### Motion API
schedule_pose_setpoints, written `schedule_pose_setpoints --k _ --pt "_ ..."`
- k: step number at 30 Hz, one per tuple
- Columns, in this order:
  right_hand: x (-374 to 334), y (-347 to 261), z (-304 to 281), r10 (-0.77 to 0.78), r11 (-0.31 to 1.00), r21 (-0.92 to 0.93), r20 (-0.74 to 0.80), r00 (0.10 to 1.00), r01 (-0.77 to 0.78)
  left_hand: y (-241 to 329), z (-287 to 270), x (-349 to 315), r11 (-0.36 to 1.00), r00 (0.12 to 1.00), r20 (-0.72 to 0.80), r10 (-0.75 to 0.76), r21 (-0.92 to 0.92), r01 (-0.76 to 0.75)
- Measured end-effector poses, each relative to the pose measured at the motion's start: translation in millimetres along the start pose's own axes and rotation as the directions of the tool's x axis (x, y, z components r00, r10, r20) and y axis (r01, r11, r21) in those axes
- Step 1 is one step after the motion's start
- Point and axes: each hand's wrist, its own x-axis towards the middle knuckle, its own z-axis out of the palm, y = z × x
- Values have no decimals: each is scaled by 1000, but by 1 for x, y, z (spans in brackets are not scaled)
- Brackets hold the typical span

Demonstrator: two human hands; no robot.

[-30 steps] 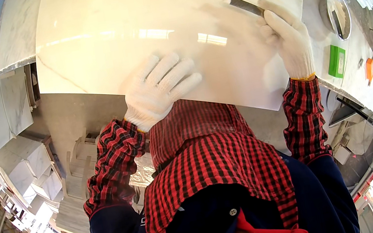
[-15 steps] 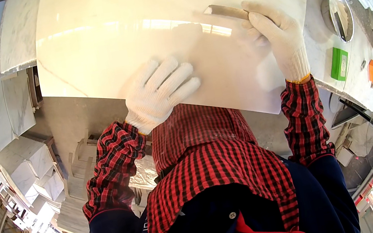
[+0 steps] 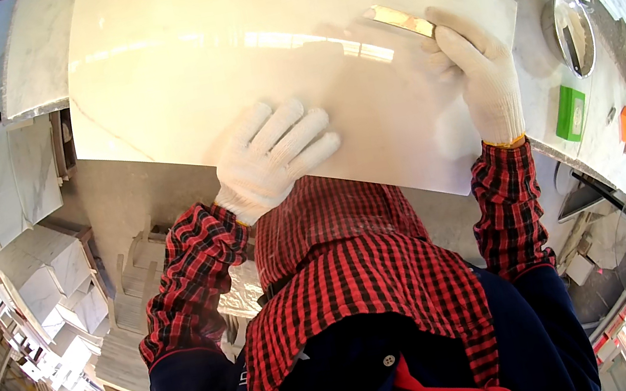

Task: The person uses a metal scraper to remove residue from the surface of large white plastic sheets. They repeatedly flip the sheets over to work on different sides and edges, then stack the finished sheets on a pile to the left.

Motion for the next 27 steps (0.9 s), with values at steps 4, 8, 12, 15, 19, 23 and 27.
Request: schedule_pose_setpoints --k 4,8,12,15,19,23,27 --pt "-7 17 -23 14 982 187 -75 997 0 3 -8 -3 998 999 -24 -27 -63 25" --pt "-3 47 -81 26 886 459 -201 979 70 -3 -12 -7 992 999 -32 -39 -122 35" --pt "-6 79 -174 29 834 513 -411 911 205 0 -20 -1 981 996 -55 -69 -186 58" --pt "-4 93 -218 -328 938 -95 -557 763 334 1 -15 -6 975 990 -106 -91 -211 68" --pt "-5 55 -211 -345 757 -629 -617 708 -179 3 -21 -7 979 993 10 -114 -169 114" --pt "-13 36 -193 -448 688 -715 -552 703 -124 -4 -21 -2 964 992 -11 -124 -240 118" --pt "-21 15 -114 -226 952 -302 -565 794 56 1 -16 -9 963 993 11 -115 -243 114"
